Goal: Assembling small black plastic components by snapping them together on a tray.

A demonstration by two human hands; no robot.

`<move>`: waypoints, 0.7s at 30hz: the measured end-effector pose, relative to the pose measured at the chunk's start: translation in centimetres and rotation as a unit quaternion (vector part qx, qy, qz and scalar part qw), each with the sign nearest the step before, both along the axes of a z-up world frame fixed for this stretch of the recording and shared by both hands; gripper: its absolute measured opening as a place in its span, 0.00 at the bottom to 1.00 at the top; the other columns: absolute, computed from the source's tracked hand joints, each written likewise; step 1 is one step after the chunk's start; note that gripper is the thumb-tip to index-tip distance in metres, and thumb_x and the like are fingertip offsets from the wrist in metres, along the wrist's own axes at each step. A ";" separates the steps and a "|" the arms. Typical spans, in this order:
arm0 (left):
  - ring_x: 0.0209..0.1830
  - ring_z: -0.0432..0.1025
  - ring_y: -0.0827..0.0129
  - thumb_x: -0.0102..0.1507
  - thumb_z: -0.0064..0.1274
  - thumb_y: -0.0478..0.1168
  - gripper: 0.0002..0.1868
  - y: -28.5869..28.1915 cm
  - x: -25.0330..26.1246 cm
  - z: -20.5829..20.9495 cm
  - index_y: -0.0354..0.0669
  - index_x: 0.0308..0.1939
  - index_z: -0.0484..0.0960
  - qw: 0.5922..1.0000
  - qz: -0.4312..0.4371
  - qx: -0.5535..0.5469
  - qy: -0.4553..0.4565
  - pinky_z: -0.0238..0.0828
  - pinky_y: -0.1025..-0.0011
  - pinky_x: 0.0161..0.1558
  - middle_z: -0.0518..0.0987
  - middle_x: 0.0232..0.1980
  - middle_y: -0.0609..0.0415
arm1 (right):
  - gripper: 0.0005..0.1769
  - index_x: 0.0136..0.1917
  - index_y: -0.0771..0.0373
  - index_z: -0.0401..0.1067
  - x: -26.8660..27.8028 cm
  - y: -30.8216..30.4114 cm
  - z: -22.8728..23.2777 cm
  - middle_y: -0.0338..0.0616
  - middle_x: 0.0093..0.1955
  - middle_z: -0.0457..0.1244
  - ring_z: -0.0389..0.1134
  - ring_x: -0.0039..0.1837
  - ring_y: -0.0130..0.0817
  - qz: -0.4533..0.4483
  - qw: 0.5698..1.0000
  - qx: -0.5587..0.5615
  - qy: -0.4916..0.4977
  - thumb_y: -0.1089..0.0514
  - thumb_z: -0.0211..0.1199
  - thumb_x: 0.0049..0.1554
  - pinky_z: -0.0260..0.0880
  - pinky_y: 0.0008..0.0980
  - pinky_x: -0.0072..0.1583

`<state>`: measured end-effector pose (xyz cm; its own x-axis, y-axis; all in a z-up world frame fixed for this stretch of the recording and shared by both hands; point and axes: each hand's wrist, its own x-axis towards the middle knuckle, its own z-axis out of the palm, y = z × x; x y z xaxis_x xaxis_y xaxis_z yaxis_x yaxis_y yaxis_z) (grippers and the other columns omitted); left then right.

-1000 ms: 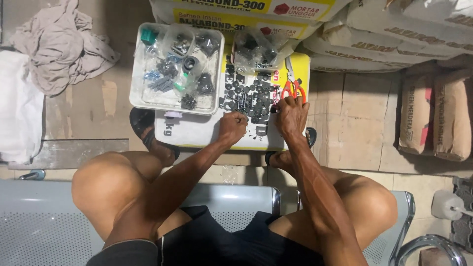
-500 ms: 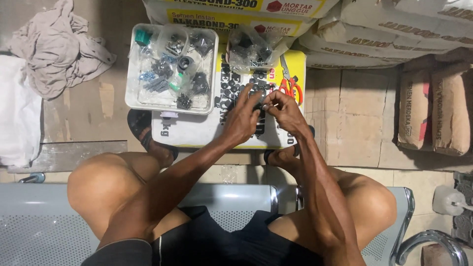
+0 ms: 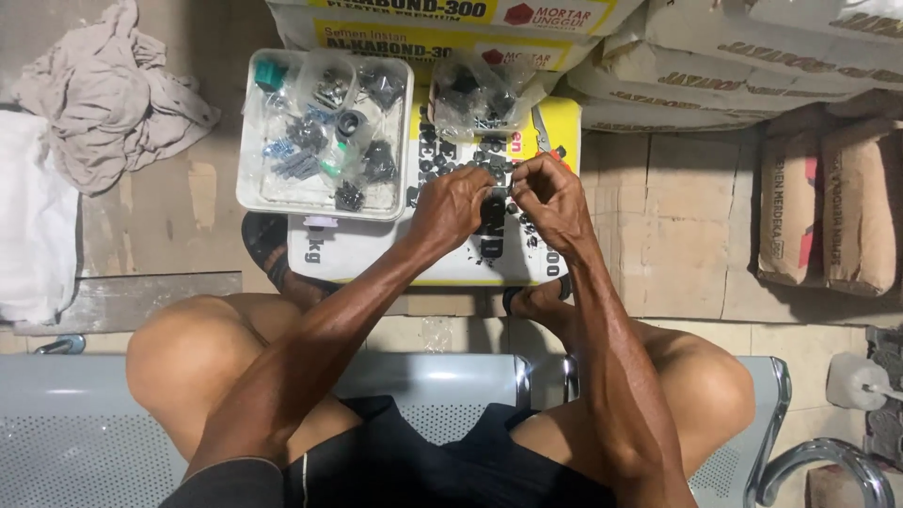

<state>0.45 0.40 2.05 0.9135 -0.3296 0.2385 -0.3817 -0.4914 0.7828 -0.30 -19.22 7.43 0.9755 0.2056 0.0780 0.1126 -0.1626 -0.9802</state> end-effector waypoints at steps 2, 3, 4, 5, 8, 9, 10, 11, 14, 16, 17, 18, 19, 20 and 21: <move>0.34 0.80 0.48 0.66 0.51 0.32 0.05 0.1 -0.1 0.1 0.44 0.41 0.82 1.000 0.005 0.008 -0.011 0.78 0.59 0.33 0.81 0.32 0.47 | 0.08 0.49 0.71 0.74 0.1 -0.1 -0.3 0.48 0.42 0.61 0.67 0.45 0.35 -0.001 1.000 -0.008 -0.011 0.72 0.62 0.54 0.71 0.34 0.49; 0.33 0.80 0.49 0.65 0.51 0.32 0.06 0.1 -0.2 0.1 0.45 0.41 0.82 1.000 0.010 0.016 -0.022 0.77 0.61 0.32 0.81 0.31 0.48 | 0.08 0.48 0.70 0.73 0.0 -0.1 -0.5 0.48 0.41 0.61 0.67 0.45 0.34 -0.001 1.000 -0.015 -0.020 0.73 0.61 0.53 0.71 0.34 0.49; 0.33 0.80 0.49 0.65 0.51 0.32 0.06 0.1 -0.3 0.2 0.45 0.41 0.82 1.000 0.011 0.016 -0.023 0.77 0.61 0.32 0.81 0.31 0.48 | 0.08 0.48 0.70 0.73 0.0 -0.1 -0.7 0.48 0.41 0.61 0.67 0.45 0.34 0.000 1.000 -0.015 -0.021 0.73 0.61 0.53 0.71 0.34 0.49; 0.32 0.80 0.49 0.66 0.50 0.32 0.06 0.1 -0.4 0.2 0.44 0.40 0.82 0.999 0.006 0.016 -0.028 0.77 0.62 0.31 0.81 0.30 0.48 | 0.08 0.47 0.70 0.73 -0.1 -0.1 -1.0 0.47 0.40 0.61 0.66 0.44 0.33 -0.003 1.000 -0.015 -0.026 0.74 0.61 0.53 0.71 0.33 0.48; 0.30 0.80 0.51 0.67 0.49 0.31 0.07 0.2 -0.9 0.1 0.42 0.41 0.83 0.999 -0.003 0.024 -0.040 0.76 0.65 0.29 0.81 0.29 0.48 | 0.08 0.45 0.69 0.73 -0.3 -0.1 -1.8 0.46 0.39 0.61 0.66 0.43 0.31 -0.005 0.999 -0.013 -0.030 0.75 0.61 0.51 0.71 0.31 0.48; 0.29 0.80 0.53 0.66 0.49 0.30 0.07 0.1 -1.0 0.0 0.41 0.41 0.84 0.998 -0.008 0.030 -0.049 0.76 0.67 0.29 0.81 0.28 0.48 | 0.09 0.44 0.69 0.73 -0.4 -0.1 -2.0 0.45 0.39 0.61 0.66 0.42 0.31 -0.006 0.999 -0.010 -0.031 0.76 0.61 0.50 0.71 0.30 0.47; 0.29 0.80 0.53 0.66 0.49 0.30 0.07 0.2 -1.1 0.1 0.41 0.41 0.84 0.998 -0.008 0.030 -0.049 0.76 0.67 0.29 0.81 0.28 0.48 | 0.09 0.44 0.69 0.73 -0.6 0.0 -1.9 0.45 0.39 0.61 0.66 0.42 0.31 -0.006 0.999 -0.011 -0.031 0.76 0.61 0.50 0.71 0.30 0.47; 0.29 0.79 0.51 0.67 0.49 0.31 0.06 0.2 -1.1 0.3 0.41 0.39 0.82 0.998 -0.018 0.028 -0.046 0.75 0.65 0.29 0.79 0.27 0.47 | 0.09 0.45 0.69 0.72 -0.9 0.1 -1.7 0.46 0.39 0.61 0.66 0.42 0.32 -0.008 0.999 -0.022 -0.028 0.75 0.61 0.50 0.70 0.31 0.47; 0.28 0.78 0.50 0.67 0.49 0.31 0.07 0.5 -0.9 2.0 0.41 0.35 0.80 0.998 -0.036 0.027 -0.047 0.73 0.64 0.28 0.78 0.25 0.47 | 0.09 0.45 0.68 0.72 -0.9 0.3 -1.5 0.46 0.39 0.61 0.65 0.42 0.31 -0.012 0.998 -0.043 -0.032 0.74 0.61 0.50 0.69 0.31 0.45; 0.27 0.78 0.52 0.67 0.48 0.31 0.07 0.6 -0.9 2.0 0.41 0.35 0.80 0.998 -0.043 0.026 -0.047 0.73 0.64 0.28 0.77 0.25 0.48 | 0.09 0.45 0.67 0.72 -1.1 0.5 -1.4 0.45 0.39 0.61 0.64 0.42 0.30 -0.015 0.998 -0.053 -0.035 0.74 0.61 0.50 0.69 0.31 0.45; 0.27 0.77 0.50 0.67 0.48 0.31 0.07 0.6 -0.8 1.3 0.40 0.35 0.80 0.998 -0.048 0.022 -0.043 0.72 0.63 0.28 0.77 0.25 0.47 | 0.09 0.45 0.67 0.72 -1.2 0.6 -1.4 0.46 0.39 0.61 0.64 0.41 0.30 -0.016 0.997 -0.057 -0.041 0.74 0.60 0.50 0.69 0.32 0.44; 0.27 0.77 0.49 0.67 0.48 0.31 0.07 0.8 -0.9 0.6 0.40 0.34 0.80 0.998 -0.051 0.019 -0.037 0.72 0.62 0.28 0.77 0.24 0.46 | 0.09 0.45 0.67 0.72 -1.3 0.7 -1.3 0.46 0.39 0.61 0.64 0.41 0.31 -0.015 0.997 -0.060 -0.044 0.73 0.59 0.50 0.69 0.32 0.43; 0.27 0.77 0.49 0.67 0.48 0.31 0.07 0.9 -0.9 0.6 0.40 0.34 0.80 0.998 -0.049 0.019 -0.036 0.72 0.62 0.28 0.77 0.24 0.46 | 0.09 0.45 0.67 0.72 -1.2 0.8 -1.5 0.46 0.39 0.61 0.64 0.41 0.31 -0.013 0.997 -0.060 -0.044 0.73 0.59 0.50 0.69 0.32 0.43; 0.27 0.77 0.48 0.67 0.47 0.31 0.08 0.9 -0.8 0.5 0.39 0.34 0.80 0.998 -0.049 0.015 -0.041 0.72 0.62 0.27 0.77 0.24 0.45 | 0.09 0.45 0.67 0.72 -1.2 0.8 -1.8 0.47 0.38 0.61 0.64 0.40 0.32 -0.018 0.996 -0.068 -0.047 0.73 0.60 0.51 0.69 0.32 0.43; 0.26 0.77 0.47 0.67 0.47 0.30 0.09 0.9 -0.8 0.4 0.39 0.34 0.80 0.998 -0.048 0.011 -0.046 0.71 0.61 0.26 0.77 0.24 0.44 | 0.09 0.45 0.67 0.73 -1.1 0.9 -2.0 0.47 0.37 0.62 0.65 0.39 0.32 -0.022 0.996 -0.076 -0.050 0.73 0.60 0.51 0.68 0.32 0.42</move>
